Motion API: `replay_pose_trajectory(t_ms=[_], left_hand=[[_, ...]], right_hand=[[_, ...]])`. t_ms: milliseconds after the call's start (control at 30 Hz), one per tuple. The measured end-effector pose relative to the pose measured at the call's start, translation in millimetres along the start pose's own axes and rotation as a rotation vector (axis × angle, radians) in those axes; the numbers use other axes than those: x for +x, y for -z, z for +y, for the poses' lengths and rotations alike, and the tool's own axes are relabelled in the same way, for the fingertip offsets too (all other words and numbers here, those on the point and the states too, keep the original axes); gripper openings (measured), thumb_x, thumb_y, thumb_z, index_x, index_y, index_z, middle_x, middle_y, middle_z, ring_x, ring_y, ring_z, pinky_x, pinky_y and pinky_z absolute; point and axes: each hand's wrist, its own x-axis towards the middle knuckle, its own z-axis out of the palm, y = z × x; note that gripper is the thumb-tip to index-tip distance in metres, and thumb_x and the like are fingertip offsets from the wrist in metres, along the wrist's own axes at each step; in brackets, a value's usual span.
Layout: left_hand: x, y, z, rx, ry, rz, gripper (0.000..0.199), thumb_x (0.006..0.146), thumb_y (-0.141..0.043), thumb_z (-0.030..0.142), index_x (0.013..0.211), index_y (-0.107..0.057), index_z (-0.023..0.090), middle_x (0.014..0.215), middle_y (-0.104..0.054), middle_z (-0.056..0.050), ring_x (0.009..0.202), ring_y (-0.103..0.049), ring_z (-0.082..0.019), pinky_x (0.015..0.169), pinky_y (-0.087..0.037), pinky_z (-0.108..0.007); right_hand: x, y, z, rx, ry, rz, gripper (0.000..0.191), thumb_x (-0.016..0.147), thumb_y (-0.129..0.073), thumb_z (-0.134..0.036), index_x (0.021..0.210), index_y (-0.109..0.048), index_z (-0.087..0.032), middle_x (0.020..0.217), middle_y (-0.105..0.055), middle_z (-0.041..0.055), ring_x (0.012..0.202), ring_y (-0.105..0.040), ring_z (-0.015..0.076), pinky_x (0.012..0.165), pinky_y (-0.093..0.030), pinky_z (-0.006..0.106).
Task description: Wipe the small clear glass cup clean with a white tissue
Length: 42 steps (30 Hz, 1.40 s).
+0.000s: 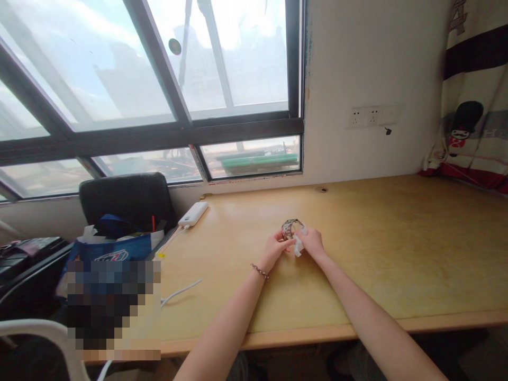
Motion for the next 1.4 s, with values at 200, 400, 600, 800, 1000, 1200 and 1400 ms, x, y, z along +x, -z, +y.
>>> replay_pose_trajectory(t_ms=[200,400,600,800,1000,1200,1400], left_hand=[[2,4.5,-7,-0.036,0.030,0.076,0.045,0.064,-0.061,0.045,0.091,-0.064,0.009,0.063,-0.061,-0.004,0.046,-0.047,-0.007,0.048,-0.036,-0.019],[6,6.2,-15,-0.041,0.077,0.152,0.053,0.070,-0.048,0.055,0.086,-0.065,0.008,0.059,-0.061,-0.006,0.039,-0.042,-0.005,0.042,-0.032,-0.018],[8,7.3,-20,-0.007,0.060,0.130,0.057,0.071,-0.044,0.058,0.081,-0.065,0.006,0.059,-0.061,-0.007,0.038,-0.041,-0.005,0.039,-0.030,-0.018],[6,3.7,-16,0.040,0.028,0.073,0.058,0.072,-0.042,0.058,0.085,-0.063,0.007,0.056,-0.059,-0.005,0.039,-0.045,-0.007,0.041,-0.035,-0.019],[3,-1.7,-10,0.126,0.057,0.007,0.046,0.065,-0.056,0.052,0.080,-0.060,0.009,0.048,-0.057,-0.002,0.043,-0.052,-0.010,0.044,-0.041,-0.020],[2,-1.8,-10,0.092,0.049,-0.011,0.043,0.068,-0.054,0.050,0.076,-0.060,0.008,0.062,-0.062,-0.006,0.049,-0.057,-0.012,0.049,-0.045,-0.022],[2,0.6,-11,-0.002,0.092,-0.002,0.053,0.071,-0.045,0.057,0.081,-0.061,0.007,0.061,-0.062,-0.006,0.044,-0.056,-0.011,0.045,-0.044,-0.021]], right_hand=[[0,4,-2,-0.166,0.162,0.113,0.028,0.074,-0.043,-0.033,0.062,-0.060,-0.015,0.053,-0.057,0.0025,0.049,-0.045,0.0108,0.048,-0.029,0.020],[-3,6,-6,-0.174,0.184,0.103,0.023,0.073,-0.046,-0.033,0.065,-0.060,-0.016,0.056,-0.059,0.0024,0.051,-0.047,0.0113,0.050,-0.031,0.021],[-2,0,-3,-0.103,0.105,-0.001,0.018,0.067,-0.053,-0.030,0.072,-0.062,-0.015,0.065,-0.063,0.0034,0.057,-0.053,0.0126,0.052,-0.034,0.019],[-1,-2,-2,-0.086,0.063,0.018,0.025,0.071,-0.048,-0.034,0.072,-0.063,-0.014,0.067,-0.064,0.0064,0.060,-0.054,0.0137,0.053,-0.035,0.020],[0,-4,1,0.038,-0.064,-0.034,0.028,0.070,-0.049,-0.037,0.069,-0.063,-0.012,0.067,-0.064,0.0066,0.063,-0.056,0.0149,0.052,-0.035,0.020],[0,-6,4,0.102,-0.142,-0.119,0.021,0.066,-0.053,-0.032,0.069,-0.063,-0.014,0.065,-0.064,0.0035,0.061,-0.057,0.0141,0.049,-0.035,0.019],[-2,2,-4,-0.117,0.045,0.004,0.018,0.069,-0.052,-0.028,0.078,-0.061,-0.015,0.071,-0.064,0.0052,0.064,-0.056,0.0139,0.055,-0.036,0.020]])
